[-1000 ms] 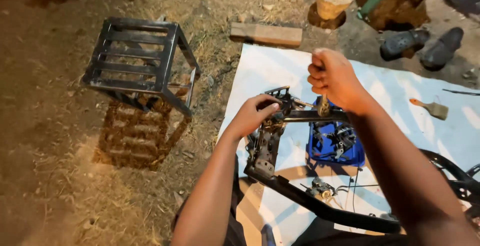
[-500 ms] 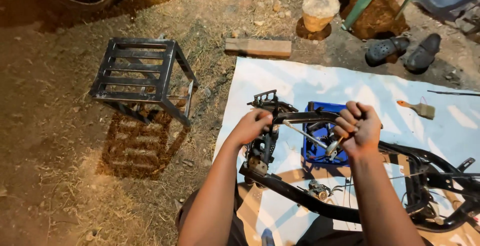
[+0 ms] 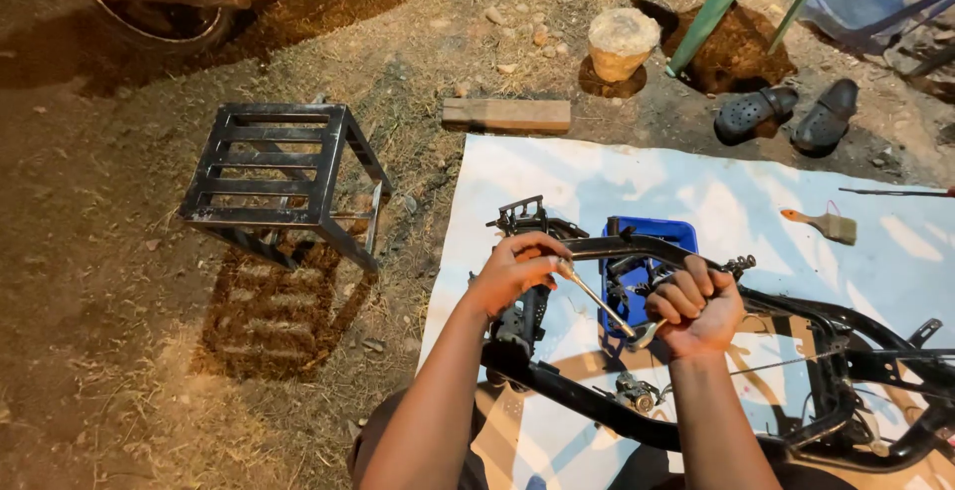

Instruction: Assembling components onto a motorcycle frame using various tools.

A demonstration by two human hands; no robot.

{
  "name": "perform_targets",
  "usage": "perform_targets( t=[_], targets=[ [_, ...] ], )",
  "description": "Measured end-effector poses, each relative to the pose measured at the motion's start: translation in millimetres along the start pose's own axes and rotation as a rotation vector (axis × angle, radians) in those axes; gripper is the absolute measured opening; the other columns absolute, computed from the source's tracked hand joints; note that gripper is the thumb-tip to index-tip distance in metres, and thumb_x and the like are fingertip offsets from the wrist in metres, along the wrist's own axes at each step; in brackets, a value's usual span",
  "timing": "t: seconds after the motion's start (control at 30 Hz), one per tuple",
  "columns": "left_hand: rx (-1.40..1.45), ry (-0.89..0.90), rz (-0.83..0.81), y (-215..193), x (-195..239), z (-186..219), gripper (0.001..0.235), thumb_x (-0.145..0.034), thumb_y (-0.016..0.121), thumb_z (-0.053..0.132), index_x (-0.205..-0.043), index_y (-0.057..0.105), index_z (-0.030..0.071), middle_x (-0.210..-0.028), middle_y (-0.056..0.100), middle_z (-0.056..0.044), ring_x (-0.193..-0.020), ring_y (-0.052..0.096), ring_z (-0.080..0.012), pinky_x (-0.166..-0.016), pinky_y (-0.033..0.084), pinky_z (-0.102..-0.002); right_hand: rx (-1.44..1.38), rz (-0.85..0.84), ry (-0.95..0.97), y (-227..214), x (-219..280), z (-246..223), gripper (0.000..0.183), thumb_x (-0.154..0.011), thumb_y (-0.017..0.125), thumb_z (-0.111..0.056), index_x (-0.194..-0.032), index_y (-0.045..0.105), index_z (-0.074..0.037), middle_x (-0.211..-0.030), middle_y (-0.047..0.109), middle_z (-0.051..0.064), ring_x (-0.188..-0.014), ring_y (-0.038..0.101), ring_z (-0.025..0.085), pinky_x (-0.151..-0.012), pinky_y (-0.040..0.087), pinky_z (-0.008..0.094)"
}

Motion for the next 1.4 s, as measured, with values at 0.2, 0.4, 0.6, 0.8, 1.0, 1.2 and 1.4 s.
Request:
perform_targets(
  t=[0.2, 0.4, 0.6, 0.8, 1.0, 1.2, 1.4],
  targets=[
    [-0.070, 0.102, -0.063, 37.8, 13.9, 27.4, 0.029, -0.086, 0.077, 0.006, -0.114, 0.072, 0.000, -0.104, 0.072, -0.008, -0.096, 0.069, -0.0161, -0.086, 0.058, -0.033, -0.123, 0.047, -0.037, -36.7, -6.0, 8.3, 0.029, -0.095, 0.047, -0.024, -0.069, 0.037, -0.018, -0.055, 0.028, -0.008, -0.044, 0.028, 0.006, -0.042, 0.021, 0.025],
    [-0.122, 0.139, -0.102, 61.8, 24.1, 36.5, 0.024, -0.083, 0.082, -0.003, -0.106, 0.074, -0.001, -0.109, 0.070, -0.006, -0.102, 0.068, -0.0145, -0.088, 0.058, -0.032, 0.002, 0.204, -0.085, -51.8, -14.5, 22.4, 0.029, -0.095, 0.047, -0.026, -0.069, 0.037, -0.019, -0.055, 0.028, -0.009, -0.043, 0.026, 0.005, -0.041, 0.017, 0.025],
    [-0.167, 0.162, -0.162, 65.8, 28.2, 42.0, 0.022, -0.084, 0.079, -0.006, -0.104, 0.075, -0.002, -0.108, 0.069, -0.007, -0.101, 0.068, -0.0151, -0.087, 0.059, -0.032, 0.027, 0.269, -0.112, -41.1, -19.2, 31.6, 0.027, -0.092, 0.047, -0.028, -0.068, 0.037, -0.019, -0.055, 0.027, -0.009, -0.043, 0.026, 0.004, -0.041, 0.017, 0.025],
    [-0.068, 0.148, -0.015, 36.7, 14.8, 19.7, 0.024, -0.085, 0.080, -0.001, -0.107, 0.070, 0.000, -0.107, 0.071, -0.005, -0.100, 0.068, -0.0141, -0.088, 0.058, -0.032, 0.018, 0.265, -0.163, -36.3, -21.4, 28.4, 0.028, -0.096, 0.049, -0.027, -0.072, 0.040, -0.016, -0.058, 0.030, -0.006, -0.048, 0.029, 0.008, -0.044, 0.020, 0.025],
    [0.042, 0.219, 0.182, 6.6, 6.2, 12.4, 0.024, -0.089, 0.079, 0.007, -0.108, 0.065, -0.001, -0.102, 0.069, -0.006, -0.093, 0.066, -0.0141, -0.082, 0.058, -0.033, -0.173, 0.225, -0.134, -20.1, -19.0, 34.4, 0.029, -0.099, 0.048, -0.024, -0.074, 0.041, -0.013, -0.059, 0.031, -0.003, -0.050, 0.027, 0.010, -0.045, 0.023, 0.025],
    [0.064, 0.259, 0.202, 13.3, 14.0, 30.5, 0.025, -0.091, 0.079, 0.010, -0.108, 0.066, -0.002, -0.100, 0.069, -0.007, -0.093, 0.067, -0.0153, -0.085, 0.058, -0.034, 0.096, 0.123, -0.157, 15.3, -16.2, 28.4, 0.027, -0.097, 0.045, -0.024, -0.073, 0.039, -0.014, -0.058, 0.028, -0.003, -0.048, 0.024, 0.011, -0.043, 0.021, 0.027],
    [0.069, 0.255, 0.242, 8.1, 13.7, 31.1, 0.027, -0.092, 0.077, 0.014, -0.111, 0.067, -0.002, -0.100, 0.070, -0.008, -0.093, 0.068, -0.0156, -0.087, 0.060, -0.035, 0.197, 0.203, -0.221, 36.2, -13.1, 24.9, 0.027, -0.099, 0.045, -0.026, -0.075, 0.039, -0.014, -0.060, 0.027, -0.003, -0.050, 0.021, 0.010, -0.045, 0.020, 0.026]
  ],
)
Point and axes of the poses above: each hand's wrist, its own x-axis away from the middle knuckle, its own y-axis out of the palm, z = x × y, the point moved 7 cm from there along -x, towards the middle knuckle
